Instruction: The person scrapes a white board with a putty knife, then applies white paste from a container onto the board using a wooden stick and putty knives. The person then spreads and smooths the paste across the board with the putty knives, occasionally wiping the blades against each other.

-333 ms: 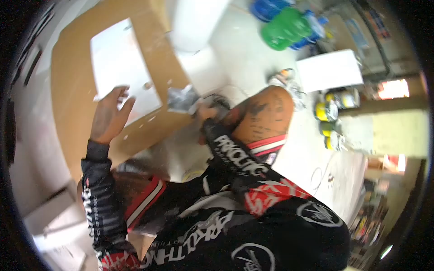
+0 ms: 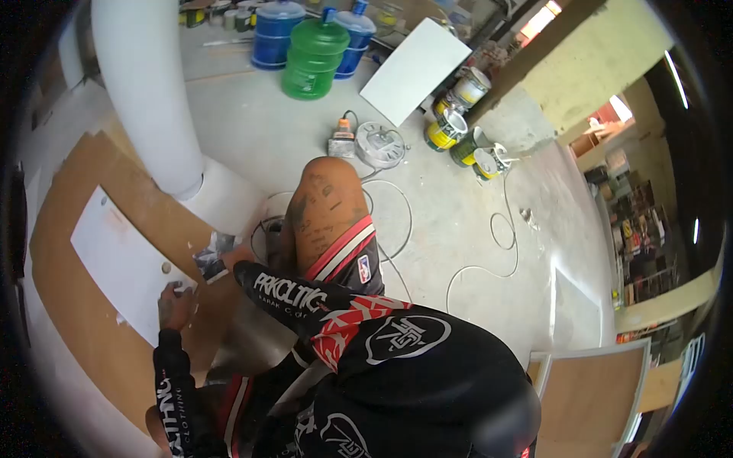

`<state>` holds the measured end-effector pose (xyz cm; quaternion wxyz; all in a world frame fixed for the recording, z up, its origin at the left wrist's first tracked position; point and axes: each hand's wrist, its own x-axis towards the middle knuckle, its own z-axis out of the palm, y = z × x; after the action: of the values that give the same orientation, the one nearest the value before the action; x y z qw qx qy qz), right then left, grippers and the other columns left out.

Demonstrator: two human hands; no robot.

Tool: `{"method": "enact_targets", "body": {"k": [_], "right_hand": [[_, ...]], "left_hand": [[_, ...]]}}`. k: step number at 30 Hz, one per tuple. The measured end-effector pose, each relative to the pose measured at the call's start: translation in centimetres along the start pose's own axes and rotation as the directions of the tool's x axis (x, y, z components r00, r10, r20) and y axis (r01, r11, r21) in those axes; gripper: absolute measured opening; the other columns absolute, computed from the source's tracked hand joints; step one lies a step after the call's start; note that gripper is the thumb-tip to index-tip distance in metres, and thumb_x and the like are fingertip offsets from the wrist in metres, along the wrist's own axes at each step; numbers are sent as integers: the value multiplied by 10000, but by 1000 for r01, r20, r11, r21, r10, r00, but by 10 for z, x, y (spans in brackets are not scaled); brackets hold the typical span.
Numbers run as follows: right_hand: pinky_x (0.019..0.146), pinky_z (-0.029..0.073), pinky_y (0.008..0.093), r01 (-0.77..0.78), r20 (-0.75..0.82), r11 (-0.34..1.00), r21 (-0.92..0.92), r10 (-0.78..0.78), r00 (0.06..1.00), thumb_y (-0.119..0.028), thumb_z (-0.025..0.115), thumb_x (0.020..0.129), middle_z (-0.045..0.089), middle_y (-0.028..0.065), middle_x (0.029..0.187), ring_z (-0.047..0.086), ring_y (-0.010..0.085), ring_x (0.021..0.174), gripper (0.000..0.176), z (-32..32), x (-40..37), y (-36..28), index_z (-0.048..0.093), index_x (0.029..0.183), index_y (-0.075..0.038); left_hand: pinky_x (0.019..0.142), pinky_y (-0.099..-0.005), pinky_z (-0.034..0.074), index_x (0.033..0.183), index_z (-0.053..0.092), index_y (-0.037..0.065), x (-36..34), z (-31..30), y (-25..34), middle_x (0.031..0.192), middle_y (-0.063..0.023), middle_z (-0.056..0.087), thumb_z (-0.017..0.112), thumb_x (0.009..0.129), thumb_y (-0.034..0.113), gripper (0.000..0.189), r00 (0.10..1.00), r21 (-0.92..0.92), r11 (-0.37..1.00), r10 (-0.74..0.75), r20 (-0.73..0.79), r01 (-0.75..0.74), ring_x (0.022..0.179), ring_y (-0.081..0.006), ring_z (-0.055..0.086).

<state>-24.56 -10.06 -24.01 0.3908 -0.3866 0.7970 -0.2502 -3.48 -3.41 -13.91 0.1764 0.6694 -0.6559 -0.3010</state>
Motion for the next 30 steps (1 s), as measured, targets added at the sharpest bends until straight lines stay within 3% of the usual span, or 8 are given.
{"method": "enact_targets", "body": {"k": [3, 5, 11, 18, 21, 24, 26, 30], "right_hand": [[793, 521, 392, -143, 328, 929, 341, 25, 945, -295, 709, 846, 631, 152, 1091, 649, 259, 928, 464, -25, -11, -19, 547, 1164, 1], [782, 517, 388, -335, 485, 745, 577, 17, 874, -285, 704, 858, 629, 125, 1081, 639, 232, 919, 425, -30, -16, -17, 552, 1159, -27], [793, 505, 327, -471, 568, 394, 790, -178, 804, -300, 605, 938, 608, 51, 1115, 602, 188, 973, 332, -69, -77, -56, 541, 1185, -87], [829, 489, 357, -377, 435, 322, 869, -132, 891, -324, 495, 990, 618, 80, 1005, 607, 203, 953, 320, -112, -99, -78, 551, 1143, -48], [794, 489, 324, -200, 230, 608, 768, 30, 973, -265, 517, 979, 624, 85, 970, 598, 187, 880, 315, -129, -80, -79, 561, 1150, -4], [817, 472, 297, 359, 12, 648, 672, -494, 869, -112, 538, 936, 638, 93, 1021, 581, 153, 877, 380, -132, -65, -62, 505, 1283, 40], [811, 476, 304, 399, 69, 676, 619, -552, 831, -93, 517, 930, 651, 107, 990, 589, 163, 848, 364, -151, -98, -77, 522, 1278, 13], [867, 462, 302, 591, 22, 607, 531, -707, 706, -36, 494, 927, 665, 93, 1075, 581, 156, 923, 410, -125, -87, -61, 505, 1336, -65]], "left_hand": [[687, -364, 513, 1069, 619, 2, 27, 45, -50, 852, -145, 658, 658, 852, 369, 429, 999, -122, 992, -7, 44, 12, 731, -254, 657], [678, -342, 506, 1069, 599, 18, 2, 25, 15, 851, -88, 636, 604, 871, 544, 562, 744, -457, 591, -465, 479, 664, 741, -219, 633], [758, -333, 500, 999, 624, -18, 3, 45, 62, 940, -126, 632, 511, 919, 579, 613, 915, -919, 36, -120, 385, 392, 843, -195, 606], [777, -333, 477, 1081, 614, -39, 10, 36, 90, 1003, -133, 643, 491, 975, 448, 514, 982, -904, 406, -174, 69, 136, 863, -228, 607], [797, -342, 475, 1107, 598, -71, 11, 29, 86, 1024, -156, 650, 499, 984, 369, 468, 931, -851, 524, -314, -187, 6, 882, -249, 611], [862, -343, 476, 1222, 523, -78, -13, 19, 109, 1121, -154, 626, 506, 984, 231, 390, 959, -717, 695, -157, -235, -62, 983, -232, 609], [876, -371, 452, 1267, 503, -96, -18, 35, 121, 1157, -216, 616, 527, 972, 266, 468, 935, -742, 586, 87, -343, -326, 1045, -284, 596], [887, -349, 450, 1285, 495, -73, -17, 72, 131, 1190, -167, 611, 507, 982, 235, 432, 975, -598, 791, -9, -223, -130, 1036, -275, 598]]}}
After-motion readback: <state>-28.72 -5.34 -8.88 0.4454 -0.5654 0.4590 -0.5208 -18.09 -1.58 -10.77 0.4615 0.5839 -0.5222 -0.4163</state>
